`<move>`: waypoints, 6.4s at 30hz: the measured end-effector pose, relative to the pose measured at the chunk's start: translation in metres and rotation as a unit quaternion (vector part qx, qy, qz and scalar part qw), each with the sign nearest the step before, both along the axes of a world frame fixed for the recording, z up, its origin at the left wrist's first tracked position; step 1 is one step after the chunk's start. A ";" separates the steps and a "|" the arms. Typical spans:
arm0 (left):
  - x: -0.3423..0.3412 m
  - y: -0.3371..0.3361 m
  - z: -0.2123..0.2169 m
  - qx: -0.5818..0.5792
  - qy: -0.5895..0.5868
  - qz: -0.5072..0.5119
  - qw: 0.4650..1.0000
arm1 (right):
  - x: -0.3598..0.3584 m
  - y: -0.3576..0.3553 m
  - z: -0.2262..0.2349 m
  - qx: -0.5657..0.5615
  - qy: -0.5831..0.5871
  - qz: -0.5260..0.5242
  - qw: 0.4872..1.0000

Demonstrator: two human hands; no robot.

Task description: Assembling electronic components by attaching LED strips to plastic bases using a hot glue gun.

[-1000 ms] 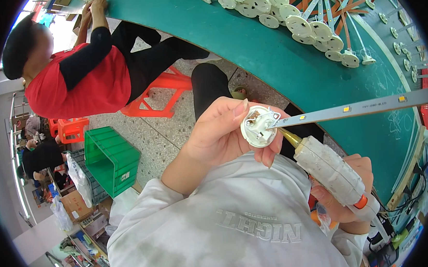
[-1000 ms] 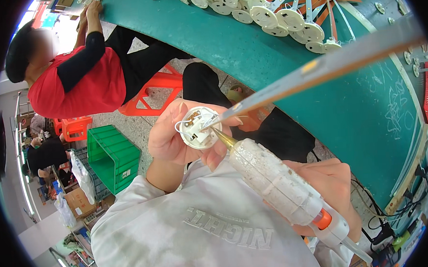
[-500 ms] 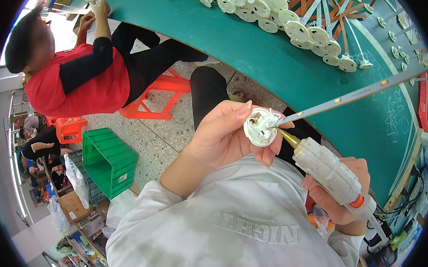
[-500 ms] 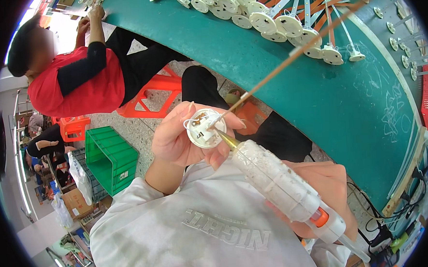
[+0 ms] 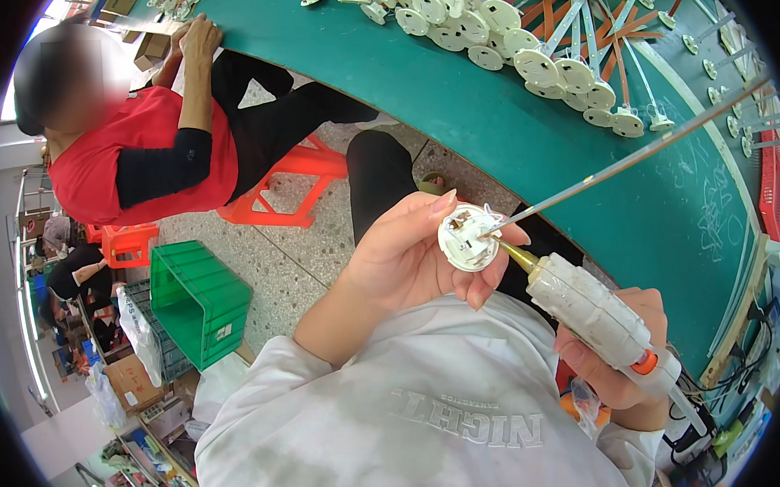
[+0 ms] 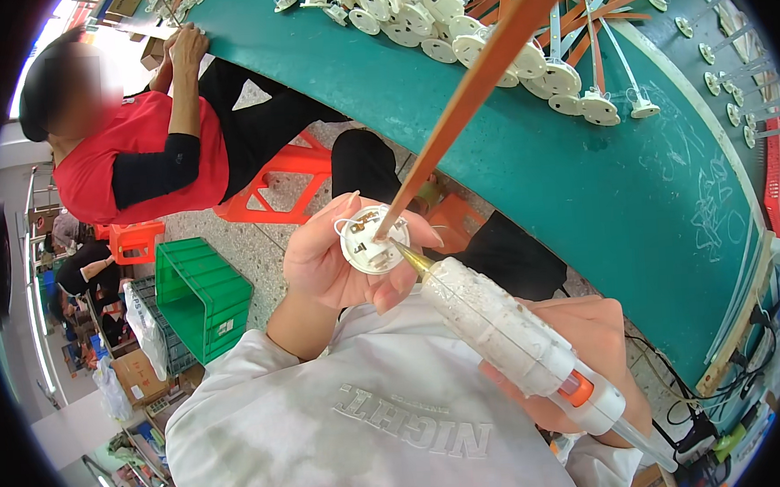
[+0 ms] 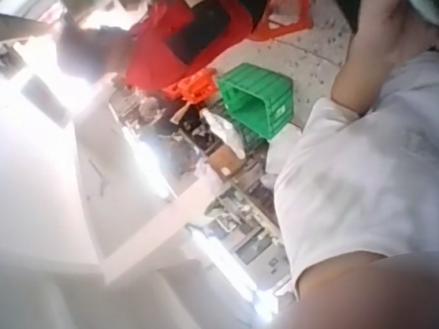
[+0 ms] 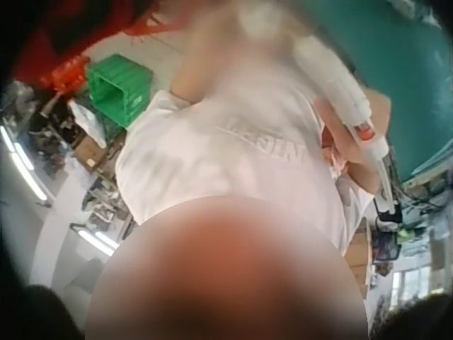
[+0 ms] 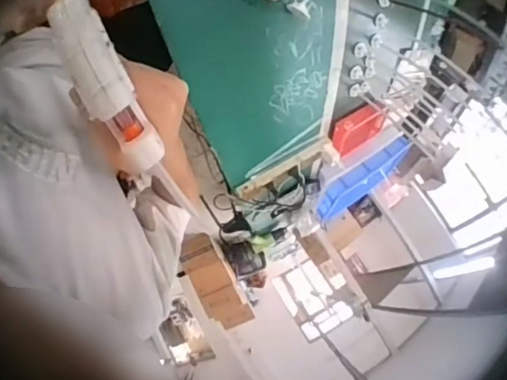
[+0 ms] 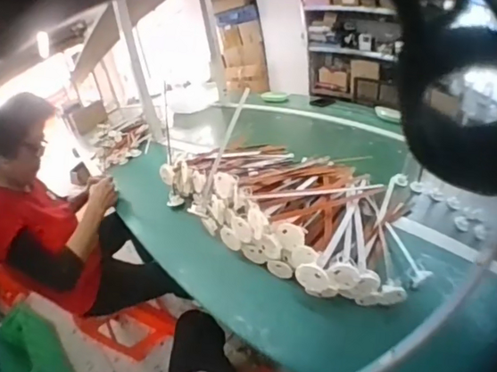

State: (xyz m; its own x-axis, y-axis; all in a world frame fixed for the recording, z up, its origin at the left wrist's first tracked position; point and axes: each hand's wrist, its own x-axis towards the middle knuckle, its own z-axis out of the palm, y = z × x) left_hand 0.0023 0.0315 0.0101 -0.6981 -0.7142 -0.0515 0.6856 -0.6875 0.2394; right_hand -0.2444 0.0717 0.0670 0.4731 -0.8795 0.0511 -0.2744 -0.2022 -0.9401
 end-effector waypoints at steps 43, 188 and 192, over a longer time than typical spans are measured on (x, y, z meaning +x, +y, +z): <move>-0.006 0.000 -0.010 0.014 -0.019 0.032 0.999 | 0.001 -0.003 0.001 -0.051 0.045 0.005 0.998; -0.022 -0.076 0.002 -0.486 -0.520 0.450 0.539 | -0.003 -0.106 0.089 -0.666 0.375 -0.160 0.625; -0.033 -0.037 0.006 -0.184 -0.233 0.220 0.929 | -0.015 -0.050 0.059 -0.589 0.213 -0.189 0.756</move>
State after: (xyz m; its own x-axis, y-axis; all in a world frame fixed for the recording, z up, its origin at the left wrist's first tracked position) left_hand -0.0309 -0.0059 0.0157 -0.2978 -0.9542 0.0293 0.6437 -0.1780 0.7443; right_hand -0.2593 0.0218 0.1255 0.3931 -0.4184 0.8188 -0.7492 -0.6620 0.0215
